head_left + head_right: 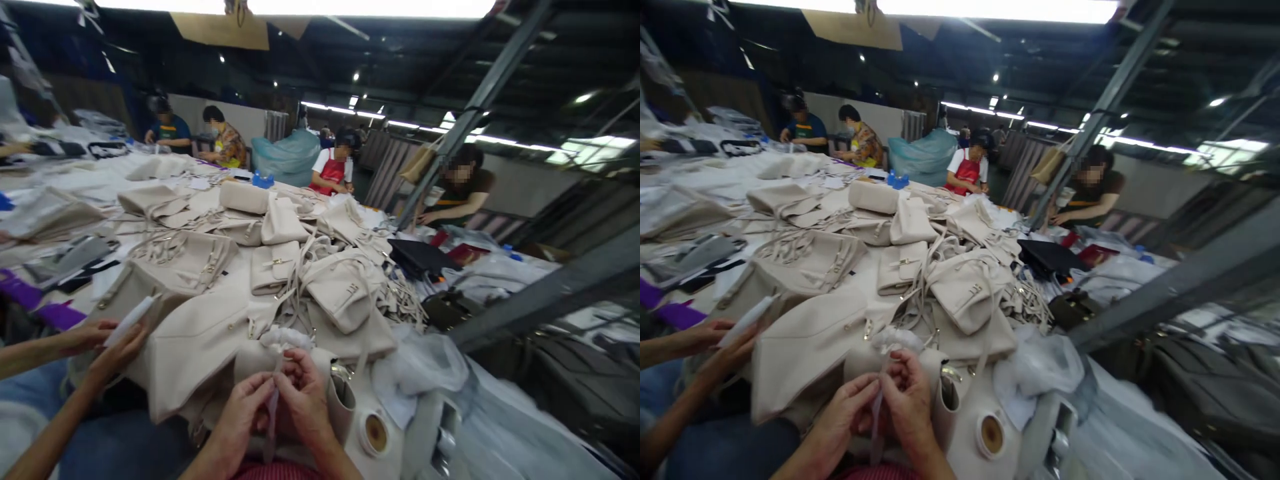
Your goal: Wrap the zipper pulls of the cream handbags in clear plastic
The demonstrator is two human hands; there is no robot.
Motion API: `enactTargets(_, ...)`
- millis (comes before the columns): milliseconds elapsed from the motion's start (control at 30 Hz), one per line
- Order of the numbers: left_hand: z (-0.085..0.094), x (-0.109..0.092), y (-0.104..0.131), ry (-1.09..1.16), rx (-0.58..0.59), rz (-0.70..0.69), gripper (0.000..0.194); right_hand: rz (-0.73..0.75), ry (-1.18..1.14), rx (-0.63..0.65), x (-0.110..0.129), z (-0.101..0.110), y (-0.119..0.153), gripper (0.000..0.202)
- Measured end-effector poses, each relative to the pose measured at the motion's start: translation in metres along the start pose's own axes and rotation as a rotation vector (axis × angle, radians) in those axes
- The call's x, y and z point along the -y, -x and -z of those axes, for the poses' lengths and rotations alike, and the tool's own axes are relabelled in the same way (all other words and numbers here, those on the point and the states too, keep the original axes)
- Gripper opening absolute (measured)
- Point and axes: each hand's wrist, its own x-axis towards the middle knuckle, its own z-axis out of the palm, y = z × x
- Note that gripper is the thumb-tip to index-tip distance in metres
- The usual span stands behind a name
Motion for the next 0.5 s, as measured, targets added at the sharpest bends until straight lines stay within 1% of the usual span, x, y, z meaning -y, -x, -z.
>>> enactTargets(33, 0.000, 0.000, -0.002, -0.019, 0.016, 0.001, 0.038, 0.041, 0.067, 0.002, 0.001, 0.001, -0.001, 0.030)
enactTargets(100, 0.001, 0.001, -0.007, -0.038, 0.034, -0.013, 0.035, 0.100, 0.214, 0.020, 0.006, 0.005, 0.002, 0.031)
enactTargets(167, 0.002, 0.000, -0.012, -0.049, 0.037, -0.043, 0.034, 0.098, 0.310, 0.024, 0.016, 0.013, 0.012, 0.037)
enactTargets(233, 0.003, -0.003, -0.019, -0.056, 0.013, -0.062, 0.036, 0.047, 0.324, 0.004, 0.027, 0.030, 0.027, 0.038)
enactTargets(267, 0.004, -0.004, -0.023, -0.059, -0.005, -0.064, 0.038, 0.017, 0.308, -0.020, 0.033, 0.044, 0.036, 0.034)
enactTargets(300, 0.004, -0.006, -0.026, -0.063, -0.023, -0.060, 0.040, -0.013, 0.296, -0.058, 0.037, 0.062, 0.045, 0.031)
enactTargets(333, 0.004, -0.007, -0.029, -0.067, -0.035, -0.052, 0.042, -0.040, 0.298, -0.119, 0.039, 0.085, 0.055, 0.030)
enactTargets(400, 0.004, -0.009, -0.033, -0.073, -0.040, -0.041, 0.043, -0.076, 0.379, -0.415, 0.039, 0.141, 0.075, 0.035)
enactTargets(433, 0.004, -0.009, -0.034, -0.074, -0.039, -0.039, 0.043, -0.077, 0.447, -0.612, 0.037, 0.172, 0.084, 0.038)
enactTargets(467, 0.004, -0.009, -0.035, -0.072, -0.039, -0.036, 0.042, -0.096, 0.517, -0.765, 0.033, 0.203, 0.092, 0.039)
enactTargets(500, 0.004, -0.009, -0.035, -0.067, -0.037, -0.032, 0.042, -0.138, 0.572, -0.859, 0.029, 0.232, 0.100, 0.039)
